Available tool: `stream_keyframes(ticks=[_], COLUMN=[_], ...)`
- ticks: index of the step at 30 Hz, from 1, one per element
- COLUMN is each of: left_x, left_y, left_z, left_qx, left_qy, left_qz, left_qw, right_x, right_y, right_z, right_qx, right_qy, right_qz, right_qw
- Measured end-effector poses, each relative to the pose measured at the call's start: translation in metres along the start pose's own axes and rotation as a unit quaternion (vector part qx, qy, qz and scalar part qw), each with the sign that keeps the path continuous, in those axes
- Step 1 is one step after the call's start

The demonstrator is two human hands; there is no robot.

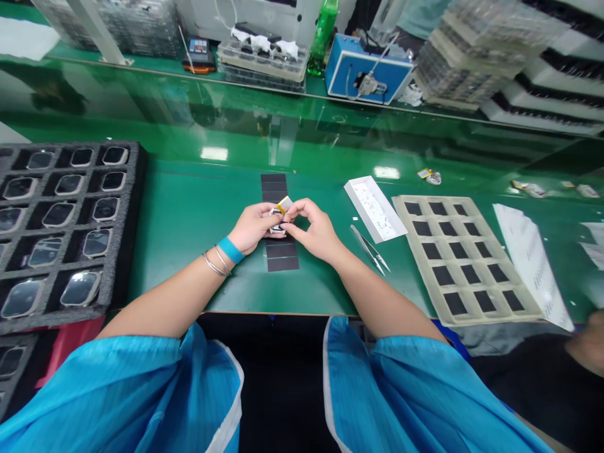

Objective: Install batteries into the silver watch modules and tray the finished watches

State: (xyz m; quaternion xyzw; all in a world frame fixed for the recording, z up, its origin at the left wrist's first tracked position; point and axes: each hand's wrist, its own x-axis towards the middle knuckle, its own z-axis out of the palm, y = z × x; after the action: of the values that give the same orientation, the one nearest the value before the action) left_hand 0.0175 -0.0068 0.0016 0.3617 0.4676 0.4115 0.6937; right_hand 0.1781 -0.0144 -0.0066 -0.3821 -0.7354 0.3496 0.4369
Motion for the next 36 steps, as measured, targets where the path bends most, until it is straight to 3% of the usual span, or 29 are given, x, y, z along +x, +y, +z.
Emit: stream_keyframes(ticks=[5,12,20,23,30,36], left_x=[-0.001,-0.002,-0.003,-0.003,-0.002,-0.002], left_y=[0.002,0.004,0.006,0.005,0.003,0.003], left_z=[0.001,0.001,0.000,0.000,0.000,0.001], left_qx=[-0.004,-0.005,-0.015,-0.013,-0.005,0.007], left_qy=[0.006,0.000,-0.005,-0.004,0.004,-0.004], left_qz=[0.002,0.002,-0.010,-0.008,-0.001,-0.003], left_qw=[1.000,1.000,1.000,1.000,1.000,1.000], right_x=[-0.001,-0.005,0.000,0.001,-0.003,-0.003], right_y=[0.001,-0.001,0.011,0.012,0.001,-0.003], right_z=[0.000,0.009,0.011,0.007,0.006,0.004], right_qx=[-0.013,-0.113,0.110,0.126,0.051,-0.012], right_qy=[0.007,0.080,0.107,0.088,0.029,0.022], right_qz=[0.000,-0.031,0.074,0.083,0.051,0.039], right_qw=[1.000,0.990,0.985,0.985,0.997,0.999])
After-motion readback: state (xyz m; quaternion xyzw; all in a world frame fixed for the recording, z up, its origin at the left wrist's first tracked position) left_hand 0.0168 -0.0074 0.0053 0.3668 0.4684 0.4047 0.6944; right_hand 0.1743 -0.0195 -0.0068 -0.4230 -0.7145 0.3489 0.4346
